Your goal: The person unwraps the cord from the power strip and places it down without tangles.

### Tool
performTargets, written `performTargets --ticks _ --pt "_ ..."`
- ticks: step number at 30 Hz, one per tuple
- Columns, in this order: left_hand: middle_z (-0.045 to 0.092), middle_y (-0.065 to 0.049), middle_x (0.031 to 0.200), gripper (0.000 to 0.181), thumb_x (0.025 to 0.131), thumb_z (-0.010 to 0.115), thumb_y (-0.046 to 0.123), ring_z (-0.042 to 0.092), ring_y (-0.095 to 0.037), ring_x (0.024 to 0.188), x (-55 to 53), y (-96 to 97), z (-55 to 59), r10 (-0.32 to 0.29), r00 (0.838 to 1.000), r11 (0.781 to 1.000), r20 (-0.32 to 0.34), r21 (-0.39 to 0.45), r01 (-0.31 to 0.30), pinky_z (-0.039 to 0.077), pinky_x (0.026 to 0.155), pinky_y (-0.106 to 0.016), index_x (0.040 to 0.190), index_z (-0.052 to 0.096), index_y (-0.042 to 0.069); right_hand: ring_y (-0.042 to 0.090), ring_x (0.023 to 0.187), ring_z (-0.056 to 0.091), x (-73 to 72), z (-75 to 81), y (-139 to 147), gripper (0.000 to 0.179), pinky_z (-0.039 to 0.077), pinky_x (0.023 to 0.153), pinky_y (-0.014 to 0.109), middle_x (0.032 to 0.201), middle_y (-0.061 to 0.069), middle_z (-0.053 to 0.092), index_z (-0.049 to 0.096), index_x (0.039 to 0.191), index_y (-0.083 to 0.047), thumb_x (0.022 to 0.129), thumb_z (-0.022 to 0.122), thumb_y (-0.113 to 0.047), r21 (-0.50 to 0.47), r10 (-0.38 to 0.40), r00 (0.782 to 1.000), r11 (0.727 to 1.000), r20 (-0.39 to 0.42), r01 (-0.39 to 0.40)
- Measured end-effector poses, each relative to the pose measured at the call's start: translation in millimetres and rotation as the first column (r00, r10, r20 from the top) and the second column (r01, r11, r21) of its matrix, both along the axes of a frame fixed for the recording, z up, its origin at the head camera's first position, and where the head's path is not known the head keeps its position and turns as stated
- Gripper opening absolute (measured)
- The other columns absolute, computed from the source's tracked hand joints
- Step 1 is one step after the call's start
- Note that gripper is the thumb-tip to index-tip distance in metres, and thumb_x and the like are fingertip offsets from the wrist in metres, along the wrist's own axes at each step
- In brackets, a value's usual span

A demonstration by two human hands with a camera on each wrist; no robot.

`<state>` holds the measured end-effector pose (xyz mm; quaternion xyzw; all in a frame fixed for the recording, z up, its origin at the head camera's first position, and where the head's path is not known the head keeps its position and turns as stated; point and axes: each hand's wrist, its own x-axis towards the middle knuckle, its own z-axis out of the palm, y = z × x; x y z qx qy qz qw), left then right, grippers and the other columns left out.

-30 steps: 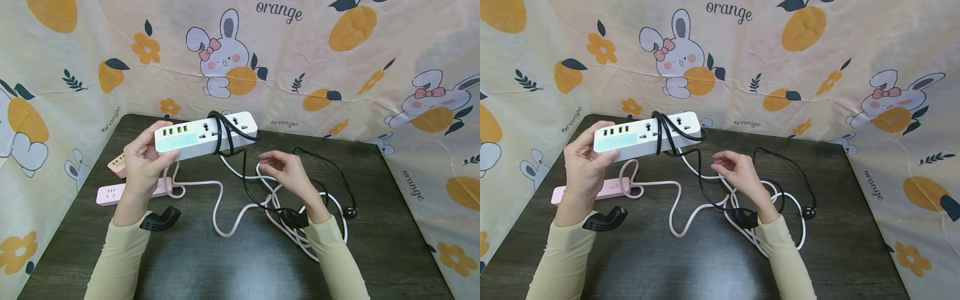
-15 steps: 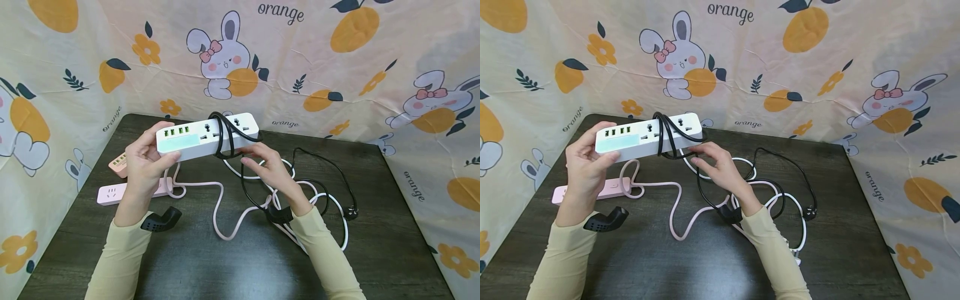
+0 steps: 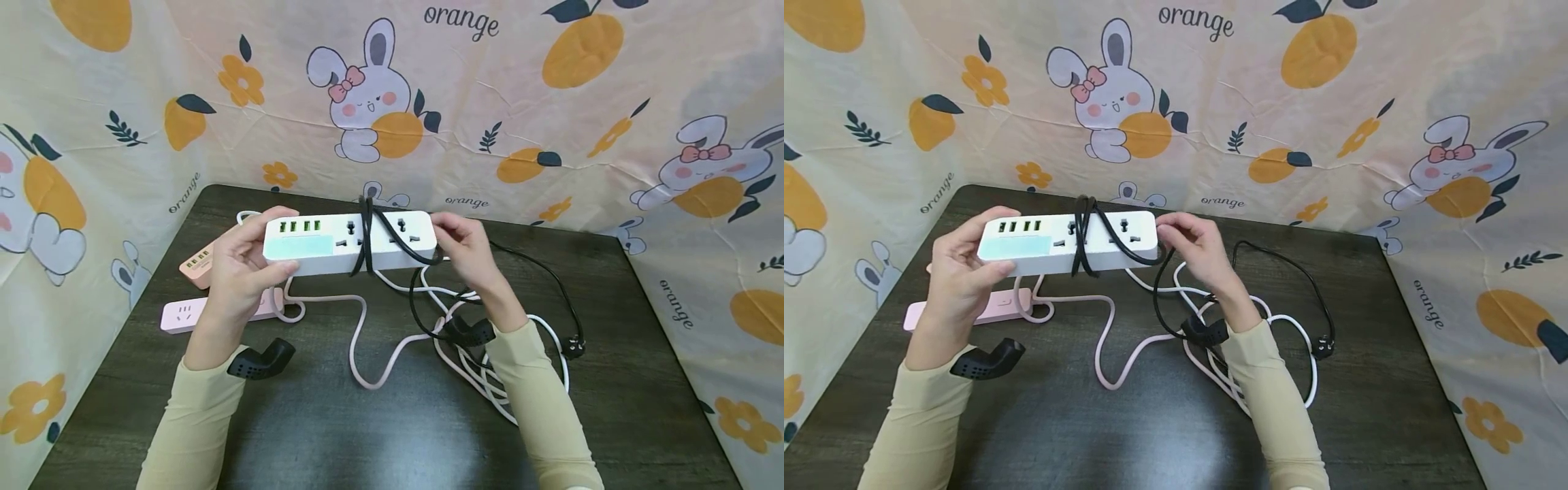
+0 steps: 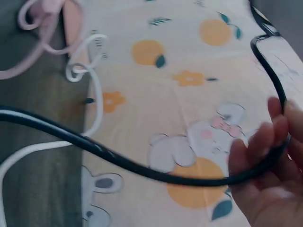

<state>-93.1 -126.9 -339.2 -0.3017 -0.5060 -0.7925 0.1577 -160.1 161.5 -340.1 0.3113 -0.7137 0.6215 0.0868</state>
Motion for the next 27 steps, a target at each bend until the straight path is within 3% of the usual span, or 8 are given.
performTargets --ticks 4,8,14,18,20,22,24,27 --pt "0.063 -0.011 0.105 0.046 0.071 0.076 -0.007 0.063 -0.018 0.091 0.1 -2.3 -2.1 -0.027 1.0 0.998 -0.003 -0.064 0.026 0.054 0.074 -0.025 0.115 0.062 -0.002 0.013 0.069 0.057 0.5 13.7 17.1 0.015 0.049 0.068 0.024 0.075 0.002 0.063 0.068 0.09 0.002 0.091 0.053 0.005 -0.241 0.022 0.999 0.97 -0.029 -0.028" --pt "0.063 -0.011 0.102 0.048 0.07 0.071 -0.016 0.065 -0.016 0.087 0.5 -5.6 -4.1 0.038 0.999 0.992 -0.006 -0.118 -0.038 0.055 0.071 -0.024 0.116 0.06 -0.006 0.017 0.072 0.055 14.4 28.6 37.5 0.011 0.048 0.069 0.025 0.078 0.008 0.063 0.068 0.089 0.003 0.091 0.058 -0.002 -0.324 0.223 0.967 0.912 -0.12 -0.25" --pt "0.062 -0.013 0.104 0.046 0.071 0.063 -0.021 0.063 -0.018 0.09 1.3 -7.3 -3.5 0.172 0.985 0.984 0.012 -0.051 -0.171 0.054 0.073 -0.024 0.115 0.059 -0.009 0.017 0.074 0.056 40.3 43.4 67.8 0.009 0.047 0.068 0.026 0.083 0.009 0.065 0.068 0.092 0.004 0.087 0.061 0.004 0.13 0.483 0.854 0.875 -0.19 -0.466" --pt "0.062 -0.015 0.103 0.043 0.071 0.059 -0.021 0.061 -0.02 0.092 1.7 -9.3 -2.0 0.193 0.981 0.978 0.026 0.08 -0.194 0.054 0.076 -0.025 0.112 0.061 -0.008 0.008 0.066 0.053 43.2 41.0 80.8 0.018 0.043 0.057 0.021 0.081 -0.003 0.065 0.071 0.091 -0.008 0.083 0.065 0.007 0.495 0.345 0.929 0.835 -0.131 -0.241" --pt "0.062 -0.016 0.102 0.044 0.07 0.057 -0.022 0.061 -0.021 0.093 2.4 -12.0 -1.6 0.17 0.985 0.977 0.031 0.123 -0.173 0.054 0.077 -0.026 0.112 0.061 -0.009 0.006 0.061 0.051 38.6 34.0 84.7 0.016 0.041 0.054 0.02 0.08 -0.004 0.066 0.072 0.089 -0.009 0.082 0.067 0.004 0.611 0.172 0.974 0.79 -0.144 -0.049" --pt "0.062 -0.016 0.102 0.045 0.07 0.055 -0.023 0.061 -0.021 0.094 3.7 -16.2 -2.1 0.145 0.989 0.982 0.032 0.121 -0.148 0.054 0.077 -0.027 0.112 0.061 -0.009 0.005 0.058 0.049 31.1 25.1 88.3 0.008 0.04 0.053 0.02 0.078 0.001 0.067 0.073 0.087 -0.006 0.084 0.067 -0.001 0.647 -0.026 0.974 0.744 -0.226 0.169" --pt "0.063 -0.016 0.103 0.046 0.069 0.055 -0.024 0.062 -0.021 0.093 5.7 -21.4 -3.5 0.109 0.994 0.989 0.031 0.092 -0.111 0.054 0.077 -0.027 0.112 0.06 -0.009 0.003 0.054 0.043 24.0 17.3 93.7 0.008 0.035 0.05 0.019 0.073 0.006 0.066 0.073 0.087 -0.002 0.086 0.065 -0.005 0.605 -0.247 0.918 0.694 -0.31 0.391" --pt "0.062 -0.016 0.104 0.047 0.069 0.056 -0.026 0.062 -0.021 0.092 8.1 -30.5 -7.6 0.068 0.998 0.998 0.019 0.004 -0.068 0.054 0.076 -0.027 0.114 0.059 -0.011 -0.003 0.051 0.04 15.8 12.0 105.8 0.012 0.032 0.05 0.015 0.064 0.003 0.061 0.071 0.085 0.004 0.087 0.065 -0.006 0.416 -0.537 0.751 0.626 -0.384 0.66"
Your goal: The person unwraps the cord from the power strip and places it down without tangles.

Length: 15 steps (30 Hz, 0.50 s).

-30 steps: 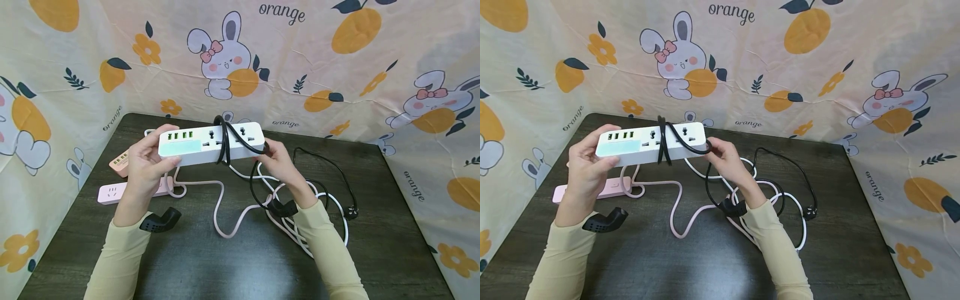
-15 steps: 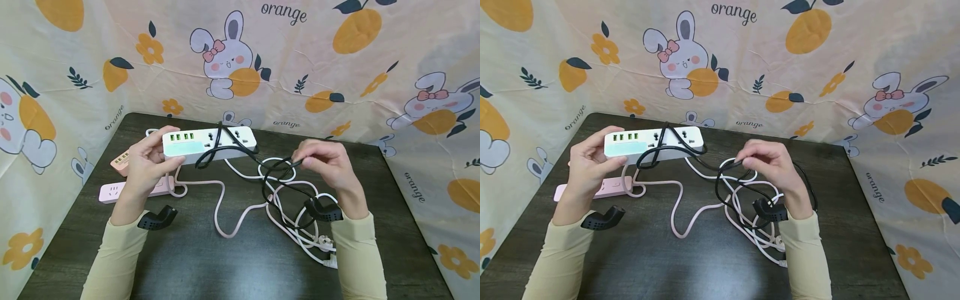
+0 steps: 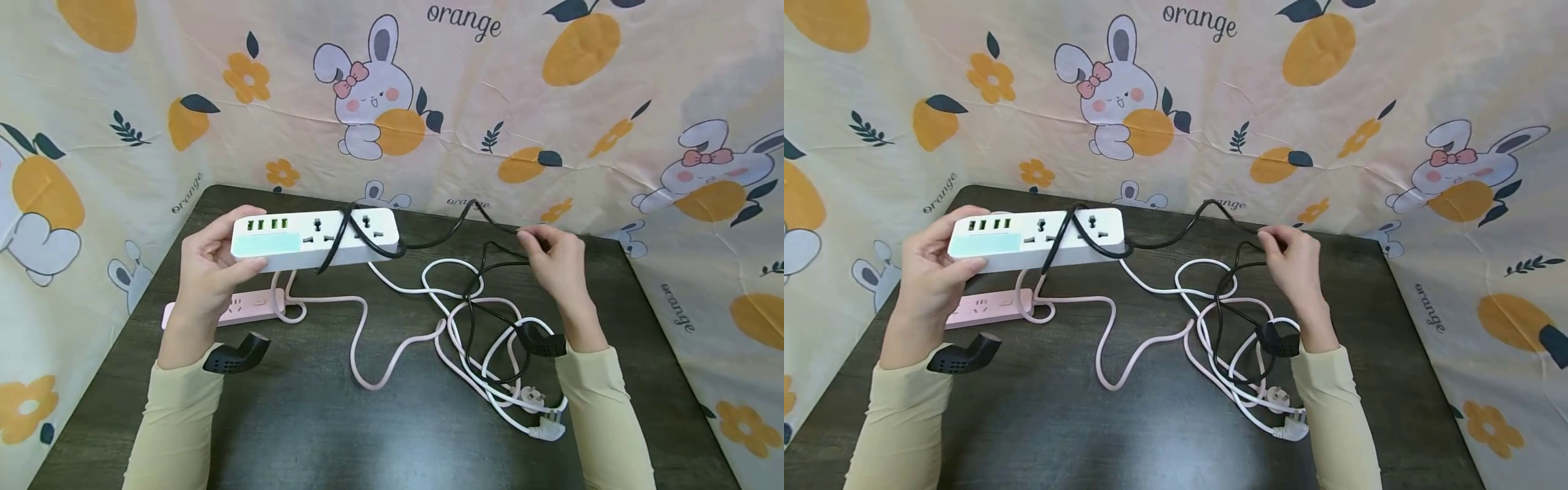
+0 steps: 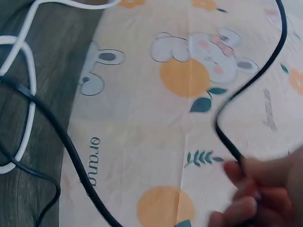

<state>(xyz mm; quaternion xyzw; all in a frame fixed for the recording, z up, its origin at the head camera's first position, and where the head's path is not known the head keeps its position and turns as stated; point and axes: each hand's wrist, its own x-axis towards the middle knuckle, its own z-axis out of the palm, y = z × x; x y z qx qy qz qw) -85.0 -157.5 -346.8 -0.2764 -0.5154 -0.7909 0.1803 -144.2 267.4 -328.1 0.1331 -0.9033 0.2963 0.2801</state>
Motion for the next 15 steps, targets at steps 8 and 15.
performTargets --ticks 8,15 --pt "0.063 -0.016 0.11 0.051 0.066 0.056 -0.034 0.065 -0.02 0.091 -8.6 -32.8 -20.7 0.065 0.995 0.987 0.071 -0.152 -0.054 0.053 0.075 -0.027 0.116 0.051 -0.022 0.001 0.052 0.046 3.9 9.5 39.6 0.014 0.044 0.054 0.011 0.065 -0.015 0.057 0.069 0.078 -0.007 0.089 0.06 -0.006 -0.54 -0.227 0.972 0.827 -0.065 0.157" --pt "0.062 -0.013 0.102 0.039 0.078 0.05 -0.027 0.064 -0.017 0.087 -20.2 -55.5 -36.8 0.078 0.969 0.996 0.235 0.034 -0.088 0.054 0.072 -0.023 0.111 0.061 -0.01 0.003 0.054 0.048 21.3 0.9 74.5 0.013 0.044 0.054 0.01 0.066 -0.008 0.056 0.071 0.079 -0.011 0.088 0.063 -0.009 -0.603 -0.287 0.953 0.746 0.092 0.283"
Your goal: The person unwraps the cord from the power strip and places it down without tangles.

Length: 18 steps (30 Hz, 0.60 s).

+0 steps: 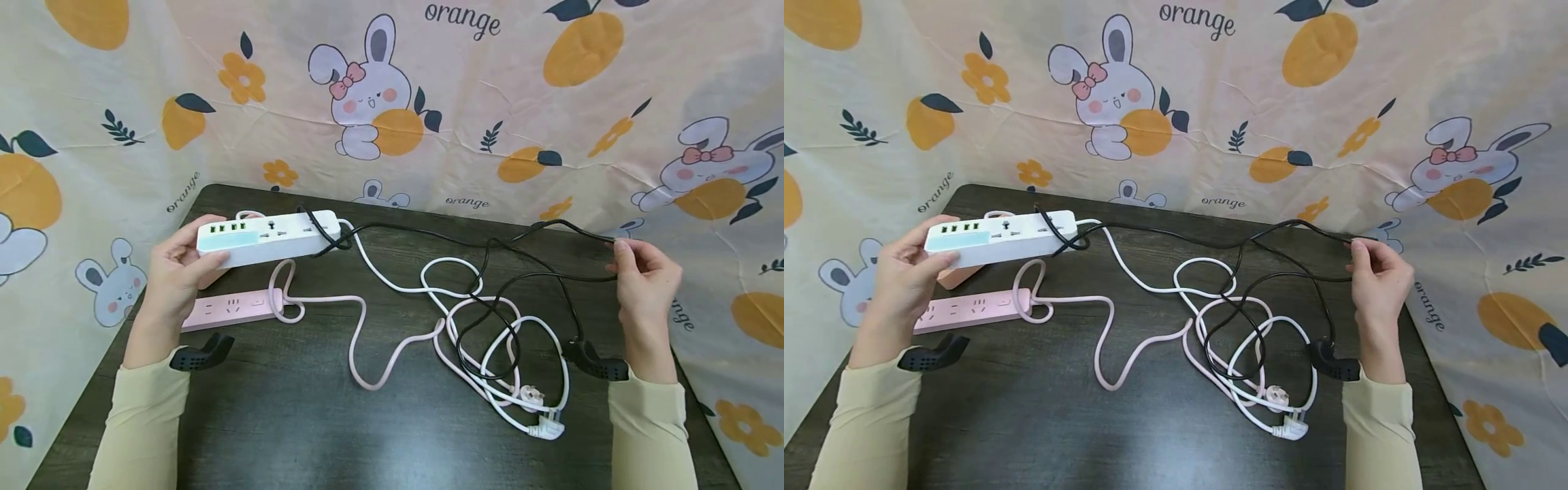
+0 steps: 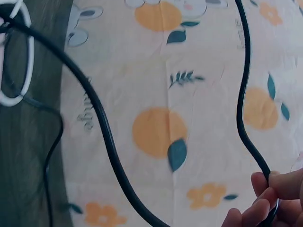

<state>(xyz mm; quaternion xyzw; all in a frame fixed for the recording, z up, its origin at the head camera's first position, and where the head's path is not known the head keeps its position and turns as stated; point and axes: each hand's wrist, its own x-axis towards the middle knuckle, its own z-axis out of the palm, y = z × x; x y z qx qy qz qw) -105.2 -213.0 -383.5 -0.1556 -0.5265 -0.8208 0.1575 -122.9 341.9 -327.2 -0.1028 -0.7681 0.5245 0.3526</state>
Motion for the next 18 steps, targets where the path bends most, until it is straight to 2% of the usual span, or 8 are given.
performTargets --ticks 2,4,6,8,11,13,16,18 --pt "0.062 -0.014 0.101 0.034 0.082 0.049 -0.023 0.065 -0.018 0.085 -1.1 -5.3 -2.7 -0.002 0.999 0.992 0.048 0.128 -0.004 0.055 0.071 -0.023 0.11 0.061 -0.009 0.005 0.054 0.048 5.3 -3.4 9.7 0.014 0.044 0.053 0.01 0.066 -0.006 0.058 0.072 0.076 -0.01 0.087 0.064 -0.008 -0.101 0.003 1.0 0.995 0.016 -0.001" --pt "0.064 -0.014 0.1 0.029 0.084 0.05 -0.018 0.066 -0.019 0.084 -1.7 -11.8 -5.2 -0.007 0.998 0.971 0.06 0.239 -0.008 0.055 0.07 -0.024 0.11 0.061 -0.009 0.005 0.051 0.049 10.0 -6.7 19.3 0.015 0.044 0.051 0.01 0.064 -0.004 0.057 0.071 0.074 -0.01 0.087 0.064 -0.006 -0.173 -0.014 1.0 0.985 0.023 0.017" --pt "0.065 -0.015 0.098 0.028 0.085 0.051 -0.016 0.066 -0.019 0.082 -1.4 -18.1 -6.3 0.003 0.998 0.956 0.058 0.292 -0.02 0.055 0.069 -0.023 0.109 0.062 -0.009 0.004 0.047 0.049 13.8 -8.6 28.1 0.018 0.043 0.048 0.01 0.063 -0.005 0.058 0.07 0.07 -0.01 0.086 0.064 -0.004 -0.232 -0.039 0.999 0.972 0.029 0.045" --pt "0.065 -0.015 0.099 0.029 0.084 0.051 -0.018 0.066 -0.019 0.083 -1.3 -24.2 -6.9 0.01 0.999 0.964 0.036 0.267 -0.02 0.055 0.069 -0.023 0.109 0.062 -0.01 0.003 0.046 0.048 16.2 -9.2 35.9 0.02 0.042 0.047 0.01 0.062 -0.007 0.058 0.069 0.069 -0.012 0.086 0.063 -0.004 -0.236 -0.074 0.996 0.968 0.05 0.084" --pt "0.064 -0.013 0.1 0.033 0.082 0.049 -0.022 0.065 -0.017 0.083 -2.3 -32.8 -7.1 0.033 0.999 0.99 0.014 0.14 -0.035 0.054 0.069 -0.021 0.11 0.062 -0.009 0.003 0.044 0.048 17.9 -6.4 47.0 0.023 0.041 0.045 0.01 0.064 -0.008 0.06 0.069 0.068 -0.013 0.088 0.061 -0.005 -0.257 -0.125 0.988 0.956 0.091 0.144" --pt "0.064 -0.012 0.101 0.036 0.081 0.049 -0.024 0.064 -0.016 0.085 -2.6 -38.8 -7.6 0.047 0.999 0.997 0.012 0.063 -0.047 0.054 0.07 -0.021 0.11 0.062 -0.009 0.004 0.044 0.048 18.7 -4.1 54.6 0.025 0.04 0.044 0.01 0.066 -0.009 0.061 0.068 0.067 -0.015 0.089 0.059 -0.006 -0.278 -0.16 0.979 0.942 0.125 0.19" --pt "0.064 -0.008 0.101 0.037 0.081 0.052 -0.023 0.063 -0.014 0.085 -2.3 -46.3 -9.4 0.112 0.992 0.994 0.055 -0.019 -0.111 0.053 0.072 -0.019 0.111 0.064 -0.005 0.005 0.045 0.047 21.5 -2.6 66.9 0.026 0.038 0.044 0.011 0.071 -0.008 0.06 0.067 0.068 -0.015 0.091 0.057 -0.008 -0.328 -0.208 0.965 0.911 0.159 0.251" --pt "0.064 -0.006 0.1 0.036 0.08 0.057 -0.019 0.063 -0.012 0.085 -1.7 -50.3 -11.1 0.186 0.975 0.982 0.12 -0.04 -0.183 0.053 0.072 -0.017 0.111 0.065 -0.002 0.005 0.045 0.046 23.4 -3.7 75.1 0.026 0.038 0.045 0.011 0.072 -0.007 0.058 0.066 0.068 -0.015 0.092 0.056 -0.008 -0.347 -0.239 0.958 0.895 0.157 0.28"
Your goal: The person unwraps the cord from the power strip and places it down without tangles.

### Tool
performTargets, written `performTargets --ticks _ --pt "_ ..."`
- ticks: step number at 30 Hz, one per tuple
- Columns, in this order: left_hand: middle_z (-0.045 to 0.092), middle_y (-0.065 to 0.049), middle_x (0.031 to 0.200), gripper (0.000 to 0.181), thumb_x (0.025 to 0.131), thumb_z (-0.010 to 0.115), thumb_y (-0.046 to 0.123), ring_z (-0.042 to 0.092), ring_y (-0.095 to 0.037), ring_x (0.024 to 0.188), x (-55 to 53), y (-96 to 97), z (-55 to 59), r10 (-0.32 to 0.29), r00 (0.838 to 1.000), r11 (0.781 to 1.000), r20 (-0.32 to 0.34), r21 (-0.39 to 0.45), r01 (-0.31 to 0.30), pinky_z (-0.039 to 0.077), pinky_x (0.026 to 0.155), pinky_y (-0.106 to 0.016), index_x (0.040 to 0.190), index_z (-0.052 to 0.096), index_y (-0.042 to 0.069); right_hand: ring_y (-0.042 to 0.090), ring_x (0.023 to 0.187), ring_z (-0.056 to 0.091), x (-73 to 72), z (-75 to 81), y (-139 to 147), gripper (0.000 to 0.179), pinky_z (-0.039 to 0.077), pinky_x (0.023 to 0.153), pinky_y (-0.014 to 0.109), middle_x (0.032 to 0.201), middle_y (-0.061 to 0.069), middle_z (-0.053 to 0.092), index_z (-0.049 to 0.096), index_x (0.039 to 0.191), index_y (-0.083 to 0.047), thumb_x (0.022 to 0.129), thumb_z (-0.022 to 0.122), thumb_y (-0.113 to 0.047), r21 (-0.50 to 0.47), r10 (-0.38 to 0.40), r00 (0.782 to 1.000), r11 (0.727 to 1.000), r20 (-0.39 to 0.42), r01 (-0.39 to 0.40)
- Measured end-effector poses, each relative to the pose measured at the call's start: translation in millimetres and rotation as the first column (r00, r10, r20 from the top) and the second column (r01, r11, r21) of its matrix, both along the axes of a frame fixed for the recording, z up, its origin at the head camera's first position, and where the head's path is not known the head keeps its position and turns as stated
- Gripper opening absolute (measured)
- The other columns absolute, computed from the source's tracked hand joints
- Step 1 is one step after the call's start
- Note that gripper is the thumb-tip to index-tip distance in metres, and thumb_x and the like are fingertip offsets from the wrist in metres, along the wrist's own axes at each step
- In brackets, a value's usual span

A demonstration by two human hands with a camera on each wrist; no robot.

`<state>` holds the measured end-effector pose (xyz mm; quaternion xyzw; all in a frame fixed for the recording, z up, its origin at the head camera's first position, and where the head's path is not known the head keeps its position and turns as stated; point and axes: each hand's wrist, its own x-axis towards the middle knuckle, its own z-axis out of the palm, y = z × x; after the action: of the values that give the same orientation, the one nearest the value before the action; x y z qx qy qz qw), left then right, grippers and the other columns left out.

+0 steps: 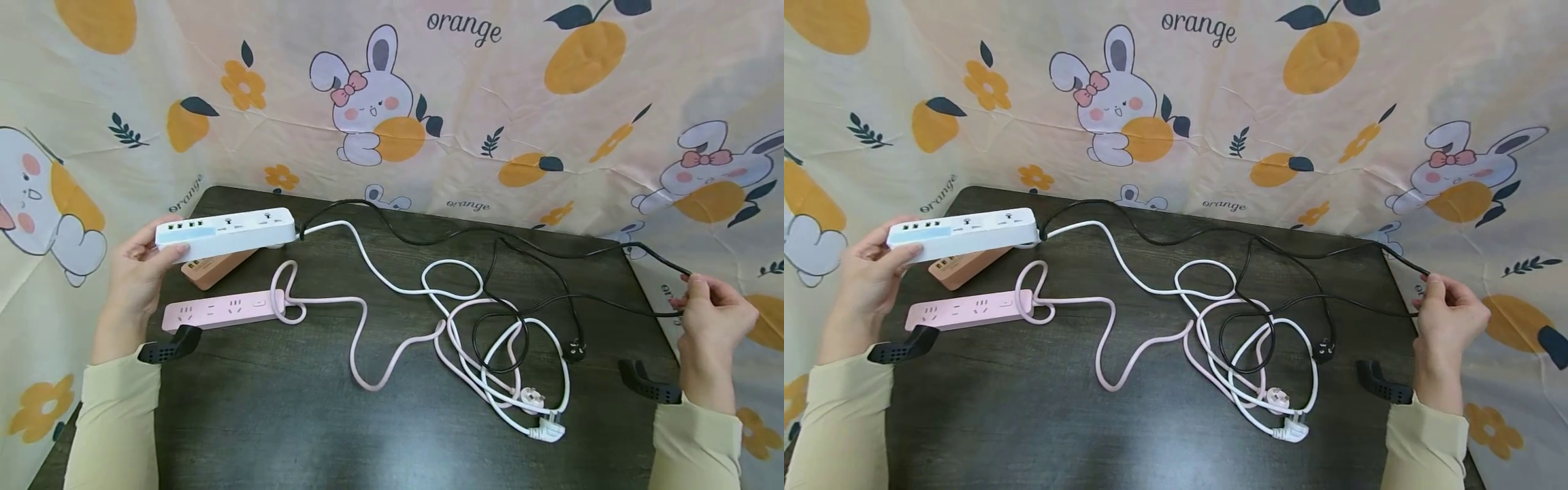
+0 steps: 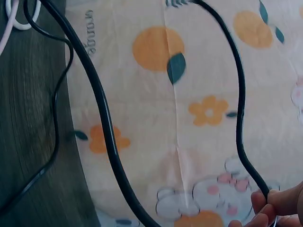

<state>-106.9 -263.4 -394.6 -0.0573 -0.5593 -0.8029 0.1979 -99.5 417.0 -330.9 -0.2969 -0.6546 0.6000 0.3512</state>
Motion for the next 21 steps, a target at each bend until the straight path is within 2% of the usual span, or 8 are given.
performTargets --ticks 4,7,10,13,16,18,21 --pt "0.063 -0.002 0.102 0.035 0.08 0.066 -0.01 0.061 -0.011 0.088 -0.7 -4.1 -5.7 0.102 0.986 0.993 0.135 0.037 -0.108 0.051 0.072 -0.015 0.112 0.067 0.003 0.006 0.045 0.044 5.0 -5.1 17.2 0.027 0.038 0.046 0.012 0.071 -0.003 0.054 0.064 0.067 -0.012 0.091 0.054 -0.006 -0.043 -0.056 0.998 0.998 -0.029 0.055" --pt "0.064 0.0 0.102 0.036 0.079 0.069 -0.007 0.06 -0.01 0.089 -1.2 -4.8 -10.3 0.115 0.976 0.991 0.188 0.051 -0.126 0.051 0.071 -0.014 0.113 0.066 0.005 0.006 0.044 0.043 8.3 -9.3 26.7 0.028 0.037 0.045 0.012 0.068 -0.002 0.051 0.063 0.066 -0.012 0.091 0.053 -0.006 -0.064 -0.089 0.996 0.994 -0.016 0.088" --pt "0.065 0.001 0.101 0.036 0.079 0.069 -0.007 0.061 -0.009 0.088 -0.4 -3.9 -15.2 0.084 0.976 0.995 0.199 0.036 -0.093 0.051 0.07 -0.014 0.112 0.066 0.006 0.006 0.044 0.043 10.6 -13.1 32.1 0.026 0.037 0.045 0.013 0.068 -0.001 0.049 0.063 0.068 -0.014 0.092 0.053 -0.008 -0.059 -0.099 0.995 0.993 0.001 0.098" --pt "0.067 0.003 0.1 0.035 0.08 0.067 -0.009 0.062 -0.008 0.087 1.2 -2.7 -20.5 0.008 0.979 1.0 0.206 0.001 -0.009 0.051 0.07 -0.014 0.111 0.065 0.006 0.006 0.044 0.043 12.2 -15.0 35.1 0.025 0.037 0.046 0.012 0.069 -0.001 0.049 0.063 0.07 -0.015 0.093 0.054 -0.011 -0.059 -0.091 0.996 0.994 0.008 0.092" --pt "0.067 0.004 0.1 0.035 0.08 0.066 -0.01 0.063 -0.006 0.085 3.0 -1.2 -26.2 -0.064 0.972 0.996 0.227 -0.041 0.075 0.05 0.072 -0.013 0.111 0.064 0.006 0.006 0.044 0.044 13.2 -15.9 35.3 0.024 0.036 0.047 0.012 0.07 -0.004 0.053 0.064 0.07 -0.015 0.093 0.055 -0.011 -0.081 -0.071 0.997 0.994 0.01 0.071" --pt "0.066 0.005 0.101 0.036 0.08 0.067 -0.009 0.063 -0.005 0.086 3.8 0.2 -29.5 -0.082 0.966 0.993 0.247 -0.061 0.1 0.05 0.072 -0.012 0.111 0.063 0.007 0.006 0.044 0.044 13.6 -16.2 33.9 0.024 0.037 0.046 0.012 0.071 -0.006 0.056 0.065 0.07 -0.014 0.092 0.056 -0.01 -0.098 -0.052 0.999 0.994 0.006 0.053" --pt "0.064 0.006 0.102 0.037 0.079 0.07 -0.005 0.061 -0.004 0.088 5.1 2.1 -33.3 -0.054 0.958 0.993 0.283 -0.087 0.082 0.049 0.073 -0.011 0.113 0.062 0.009 0.005 0.044 0.046 13.5 -16.1 30.6 0.025 0.038 0.046 0.012 0.073 -0.009 0.059 0.066 0.069 -0.015 0.092 0.057 -0.009 -0.093 -0.016 0.999 0.995 0.028 0.019"
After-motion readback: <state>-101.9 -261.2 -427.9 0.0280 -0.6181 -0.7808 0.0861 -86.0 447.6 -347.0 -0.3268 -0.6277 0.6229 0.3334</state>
